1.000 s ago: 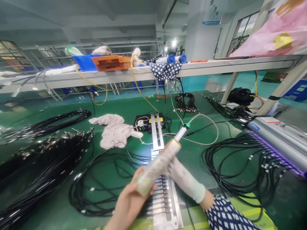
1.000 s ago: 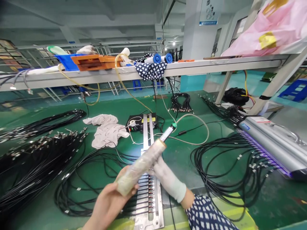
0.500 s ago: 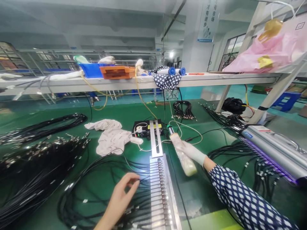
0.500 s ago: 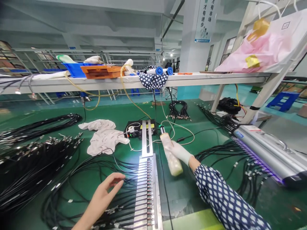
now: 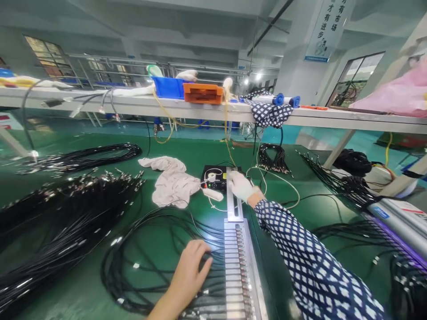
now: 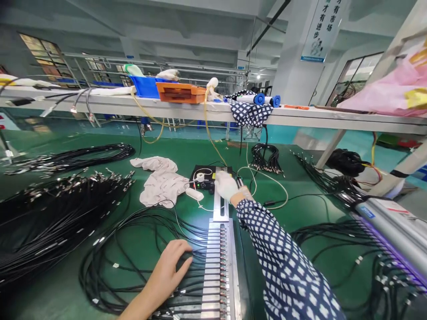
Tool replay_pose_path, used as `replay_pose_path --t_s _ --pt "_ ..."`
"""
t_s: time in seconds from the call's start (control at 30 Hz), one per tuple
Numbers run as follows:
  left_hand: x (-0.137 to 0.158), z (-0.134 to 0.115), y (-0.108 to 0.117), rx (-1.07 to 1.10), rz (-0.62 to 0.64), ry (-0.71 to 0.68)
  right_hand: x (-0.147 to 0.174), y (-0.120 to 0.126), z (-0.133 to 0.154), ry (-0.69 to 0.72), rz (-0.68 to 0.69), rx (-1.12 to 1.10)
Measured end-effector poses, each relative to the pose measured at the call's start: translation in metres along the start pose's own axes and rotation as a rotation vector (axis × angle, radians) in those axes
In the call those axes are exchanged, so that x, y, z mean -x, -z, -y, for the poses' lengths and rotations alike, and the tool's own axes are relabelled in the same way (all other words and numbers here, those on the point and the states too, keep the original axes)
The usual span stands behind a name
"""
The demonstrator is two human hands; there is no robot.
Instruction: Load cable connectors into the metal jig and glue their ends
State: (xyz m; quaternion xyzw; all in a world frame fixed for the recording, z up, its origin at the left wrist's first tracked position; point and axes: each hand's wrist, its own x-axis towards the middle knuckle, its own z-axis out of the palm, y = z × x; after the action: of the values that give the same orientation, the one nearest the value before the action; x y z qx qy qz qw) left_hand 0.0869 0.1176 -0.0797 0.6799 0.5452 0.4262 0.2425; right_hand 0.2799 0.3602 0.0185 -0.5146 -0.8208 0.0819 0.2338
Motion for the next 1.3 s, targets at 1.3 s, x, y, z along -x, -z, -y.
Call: replay_pose_path --t_s 1.3 --pt "0.162 -0.064 -0.017 0.777 0.595 0.651 0.361 0.024 0.037 -0.173 0.269 -0.164"
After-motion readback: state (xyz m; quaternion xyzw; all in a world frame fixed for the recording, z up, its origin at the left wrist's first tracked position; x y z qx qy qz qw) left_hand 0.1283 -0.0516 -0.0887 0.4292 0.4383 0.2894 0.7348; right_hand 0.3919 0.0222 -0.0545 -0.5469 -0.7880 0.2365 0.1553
